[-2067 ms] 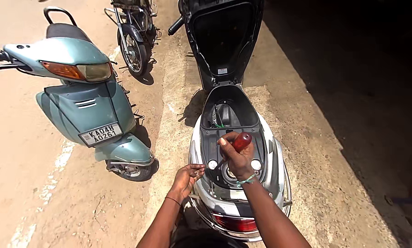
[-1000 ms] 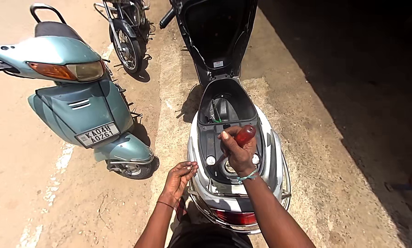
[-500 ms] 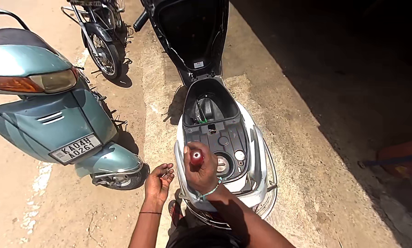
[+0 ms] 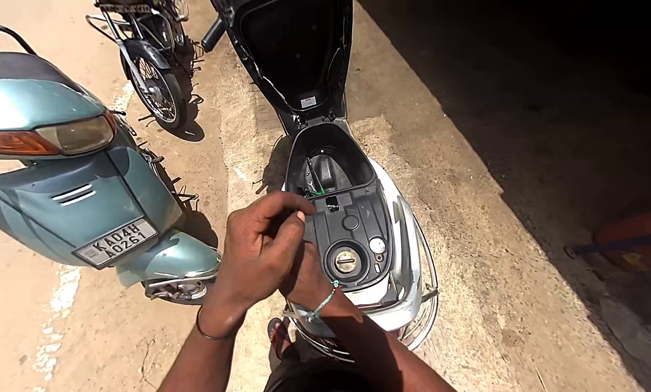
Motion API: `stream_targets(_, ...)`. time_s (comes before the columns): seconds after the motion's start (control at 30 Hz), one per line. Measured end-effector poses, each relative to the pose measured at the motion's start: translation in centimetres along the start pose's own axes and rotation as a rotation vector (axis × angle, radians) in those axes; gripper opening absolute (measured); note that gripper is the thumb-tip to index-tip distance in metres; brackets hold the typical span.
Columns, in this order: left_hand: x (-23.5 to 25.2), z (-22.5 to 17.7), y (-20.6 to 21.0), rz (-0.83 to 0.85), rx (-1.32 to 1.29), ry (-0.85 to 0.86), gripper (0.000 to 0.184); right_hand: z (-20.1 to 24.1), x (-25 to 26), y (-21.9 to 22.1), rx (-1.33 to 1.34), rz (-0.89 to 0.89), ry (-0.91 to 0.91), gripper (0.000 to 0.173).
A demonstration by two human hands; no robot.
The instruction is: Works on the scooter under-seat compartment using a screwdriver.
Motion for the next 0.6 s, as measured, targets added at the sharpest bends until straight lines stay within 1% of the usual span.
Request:
stream_targets(0.07, -0.2, 0.9, 0.9, 0.067, 0.113, -0.142, 0.02, 0.3, -0.4, -1.0, -0.121, -0.042, 0.013, 0.021)
stream_targets(0.17, -0.7, 1.4, 0.6, 0.07, 0.243, -0.22, 0.022, 1.6, -3.9, -3.2, -0.173, -0.022, 0.056, 0.032)
stream_targets(0.2, -0.9, 1.5, 0.4, 0.069, 0.311, -0.214, 0.024, 2.3, -5.9, -4.6, -0.182, -0.038, 0.044, 0.029)
stream_targets(0.27, -1.4, 1.5, -0.1, 0.068, 0.439, -0.159, 0.032, 2.9, -10.6, -8.1, -0.234, -0.072, 0.037, 0.011)
stream_targets(0.3, -1.6, 1.5, -0.4, 0.072, 0.486, -0.132, 0.035, 2.4, -13.0, -10.0, -0.214, -0.06, 0.088, 0.008)
stream_targets(0.33, -1.7, 1.5, -0.8, 0.08, 0.524, -0.119, 0.036, 1.3, -15.7, -11.6, -0.162, -0.048, 0.202, 0.008)
stream_targets(0.37, -1.9, 1.6, -1.2, 0.089, 0.554, -0.113, 0.037, -0.2, -18.7, -13.1, -0.09, -0.063, 0.388, 0.009)
stream_targets(0.4, -2.0, 1.5, -1.5, 0.099, 0.578, -0.106, 0.038, -2.0, -21.8, -14.3, -0.002, -0.15, 0.633, 0.014)
stream_targets(0.43, -1.9, 1.4, -1.5, 0.105, 0.595, -0.091, 0.038, -3.8, -24.8, -15.2, 0.071, -0.296, 0.909, 0.021)
stream_targets(0.47, -1.9, 1.4, -1.5, 0.114, 0.603, -0.075, 0.039, -5.6, -27.5, -15.7, 0.131, -0.449, 1.189, 0.021)
stream_targets(0.5, -1.8, 1.3, -1.4, 0.123, 0.602, -0.059, 0.038, -7.2, -29.7, -15.8, 0.185, -0.597, 1.402, 0.017)
stream_targets(0.53, -1.7, 1.3, -1.2, 0.13, 0.59, -0.045, 0.038, -8.6, -30.8, -15.8, 0.243, -0.727, 1.506, 0.018)
stream_targets(0.57, -1.6, 1.2, -1.1, 0.13, 0.575, -0.031, 0.037, -9.9, -30.9, -15.8, 0.284, -0.834, 1.511, 0.021)
stream_targets(0.6, -1.6, 1.2, -0.9, 0.125, 0.561, -0.018, 0.037, -11.0, -30.2, -15.8, 0.316, -0.911, 1.479, 0.026)
Point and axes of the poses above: each hand's wrist, its own x-axis towards the middle knuckle, its own y-axis out of the palm, z = x × y, the point moved 10 cm from there along x, towards the middle knuckle, and after that the axes turned 2 degrees about -x, right-handed, at the moved point
